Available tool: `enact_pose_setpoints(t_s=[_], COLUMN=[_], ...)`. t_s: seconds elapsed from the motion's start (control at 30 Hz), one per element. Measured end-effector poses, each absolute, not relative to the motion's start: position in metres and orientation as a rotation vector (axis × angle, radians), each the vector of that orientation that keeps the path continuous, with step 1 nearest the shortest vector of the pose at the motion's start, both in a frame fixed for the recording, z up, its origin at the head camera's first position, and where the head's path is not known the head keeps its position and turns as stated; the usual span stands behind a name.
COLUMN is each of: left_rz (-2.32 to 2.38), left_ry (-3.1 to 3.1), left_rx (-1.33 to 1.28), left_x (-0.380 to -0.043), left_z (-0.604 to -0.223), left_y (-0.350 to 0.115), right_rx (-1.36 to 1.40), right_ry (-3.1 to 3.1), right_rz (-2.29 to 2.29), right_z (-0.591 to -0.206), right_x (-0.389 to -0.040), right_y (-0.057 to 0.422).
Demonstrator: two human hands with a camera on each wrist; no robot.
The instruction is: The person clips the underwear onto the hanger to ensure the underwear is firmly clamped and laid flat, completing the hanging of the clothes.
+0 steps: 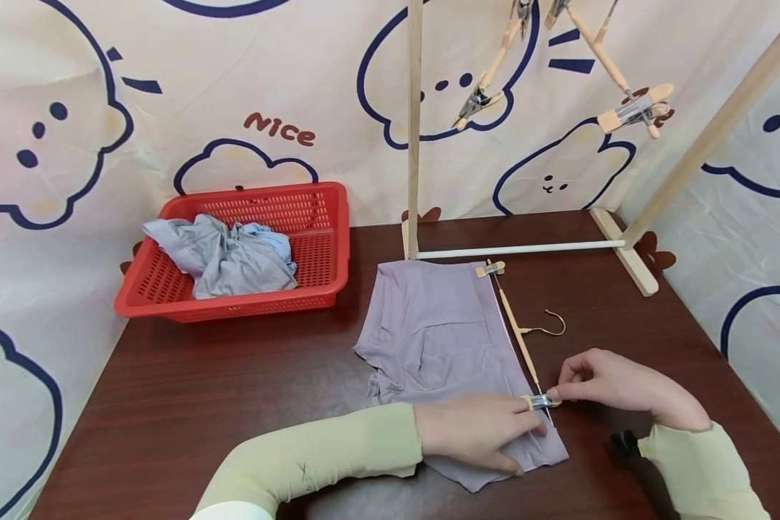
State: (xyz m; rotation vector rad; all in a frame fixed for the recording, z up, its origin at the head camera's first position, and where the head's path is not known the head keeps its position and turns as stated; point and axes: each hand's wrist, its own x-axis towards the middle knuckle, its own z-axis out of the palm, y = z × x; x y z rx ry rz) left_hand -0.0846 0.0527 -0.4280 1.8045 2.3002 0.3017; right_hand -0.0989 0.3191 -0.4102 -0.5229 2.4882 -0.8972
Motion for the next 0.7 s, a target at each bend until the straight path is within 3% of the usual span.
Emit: enact_pose_setpoints(t_s=[0.53, 0.7], left_rz=[-0.041, -0.066], left_ry=[2.343, 2.367], left_rx=[1.827, 1.769], left_x=[-0.075, -0.070], left_z=[-0.425, -0.425], left_y=[0.070, 0.074], right_rx=[-0.689, -0.598], right_ry=[2.435, 2.419], right_rz=[-0.937, -0.984], right_z=[-0.414, -0.410], right_x=[-0.097, -0.094], right_y=[0.321, 0.326])
